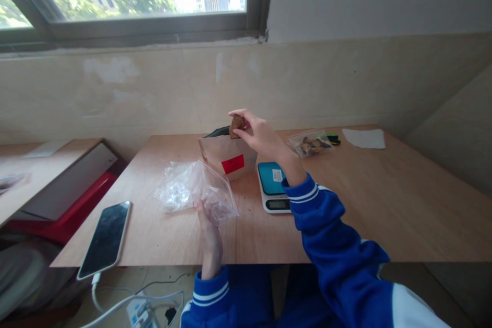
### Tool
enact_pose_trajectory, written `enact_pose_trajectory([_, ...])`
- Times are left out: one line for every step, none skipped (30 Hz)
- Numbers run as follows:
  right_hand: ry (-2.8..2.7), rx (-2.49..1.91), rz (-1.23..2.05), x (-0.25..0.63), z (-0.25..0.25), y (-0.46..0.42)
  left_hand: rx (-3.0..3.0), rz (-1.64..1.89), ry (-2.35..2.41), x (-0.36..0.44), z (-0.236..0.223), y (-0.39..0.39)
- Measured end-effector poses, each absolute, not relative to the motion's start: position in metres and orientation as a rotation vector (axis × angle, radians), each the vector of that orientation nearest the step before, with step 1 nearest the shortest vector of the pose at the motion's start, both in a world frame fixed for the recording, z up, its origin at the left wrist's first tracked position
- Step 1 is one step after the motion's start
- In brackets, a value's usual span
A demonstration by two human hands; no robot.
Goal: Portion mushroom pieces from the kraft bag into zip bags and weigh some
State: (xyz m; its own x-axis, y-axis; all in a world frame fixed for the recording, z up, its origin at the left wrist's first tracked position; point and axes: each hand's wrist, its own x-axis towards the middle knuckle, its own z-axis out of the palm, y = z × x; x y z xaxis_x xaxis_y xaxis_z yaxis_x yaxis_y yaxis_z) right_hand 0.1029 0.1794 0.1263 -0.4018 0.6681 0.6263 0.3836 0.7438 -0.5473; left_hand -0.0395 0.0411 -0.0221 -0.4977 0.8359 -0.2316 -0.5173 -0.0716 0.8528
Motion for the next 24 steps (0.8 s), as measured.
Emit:
enact_pose_trajectory([-2.018, -0.803, 0.387, 0.103, 0.128, 0.18, 0.403, 1.744, 1.199, -0.04, -0.022, 0.041])
enact_pose_trajectory([-1.995, -0.809, 0.373, 0.103, 0.129, 0.181, 0.409, 1.741, 1.199, -0.04, -0.022, 0.041])
enact_pose_trajectory([-1.973, -0.809, 0.356, 0.103, 0.131, 0.182, 0.411, 1.74, 1.199, -0.04, -0.023, 0.041])
enact_pose_trajectory([-1.958, -0.804, 0.341, 0.103, 0.132, 0.184, 0.412, 1.738, 1.198, -0.04, -0.023, 0.041])
enact_pose_trajectory([-1.956, -0.796, 0.335, 0.103, 0.132, 0.186, 0.412, 1.737, 1.198, -0.04, -0.023, 0.041])
enact_pose_trajectory([-1.974, -0.787, 0.339, 0.103, 0.131, 0.188, 0.412, 1.736, 1.198, -0.04, -0.023, 0.041])
enact_pose_trajectory([-2.014, -0.779, 0.348, 0.103, 0.13, 0.19, 0.416, 1.733, 1.201, -0.04, -0.024, 0.041])
enact_pose_trajectory([-2.06, -0.771, 0.354, 0.103, 0.128, 0.192, 0.425, 1.728, 1.206, -0.04, -0.024, 0.042])
enact_pose_trajectory([-2.1, -0.761, 0.354, 0.103, 0.125, 0.193, 0.438, 1.721, 1.212, -0.04, -0.025, 0.042])
enact_pose_trajectory([-2.122, -0.752, 0.347, 0.103, 0.123, 0.193, 0.45, 1.713, 1.221, -0.04, -0.025, 0.042])
enact_pose_trajectory([-2.127, -0.745, 0.337, 0.104, 0.12, 0.193, 0.46, 1.704, 1.231, -0.04, -0.026, 0.042])
enact_pose_trajectory([-2.118, -0.743, 0.325, 0.104, 0.118, 0.192, 0.467, 1.694, 1.241, -0.041, -0.027, 0.042])
enact_pose_trajectory([-2.103, -0.748, 0.314, 0.104, 0.117, 0.19, 0.469, 1.687, 1.249, -0.041, -0.028, 0.041])
enact_pose_trajectory([-2.091, -0.761, 0.297, 0.104, 0.116, 0.187, 0.469, 1.684, 1.258, -0.042, -0.028, 0.041])
enact_pose_trajectory([-2.091, -0.784, 0.27, 0.105, 0.116, 0.184, 0.476, 1.678, 1.266, -0.043, -0.028, 0.04])
enact_pose_trajectory([-2.093, -0.817, 0.231, 0.106, 0.116, 0.181, 0.493, 1.669, 1.275, -0.045, -0.029, 0.039])
enact_pose_trajectory([-2.091, -0.856, 0.185, 0.107, 0.116, 0.177, 0.518, 1.658, 1.287, -0.047, -0.029, 0.038])
enact_pose_trajectory([-2.077, -0.895, 0.142, 0.11, 0.115, 0.174, 0.549, 1.644, 1.307, -0.05, -0.028, 0.038])
enact_pose_trajectory([-2.054, -0.931, 0.107, 0.114, 0.113, 0.172, 0.583, 1.633, 1.336, -0.054, -0.028, 0.037])
enact_pose_trajectory([-2.023, -0.962, 0.081, 0.121, 0.11, 0.17, 0.616, 1.624, 1.375, -0.06, -0.027, 0.037])
enact_pose_trajectory([-1.989, -0.993, 0.063, 0.13, 0.104, 0.17, 0.643, 1.621, 1.422, -0.066, -0.025, 0.037])
enact_pose_trajectory([-1.957, -1.035, 0.047, 0.141, 0.097, 0.172, 0.668, 1.62, 1.473, -0.075, -0.022, 0.037])
enact_pose_trajectory([-1.937, -1.097, 0.034, 0.155, 0.087, 0.174, 0.695, 1.611, 1.528, -0.084, -0.019, 0.039])
enact_pose_trajectory([-1.933, -1.197, 0.014, 0.17, 0.076, 0.178, 0.722, 1.595, 1.583, -0.095, -0.015, 0.042])
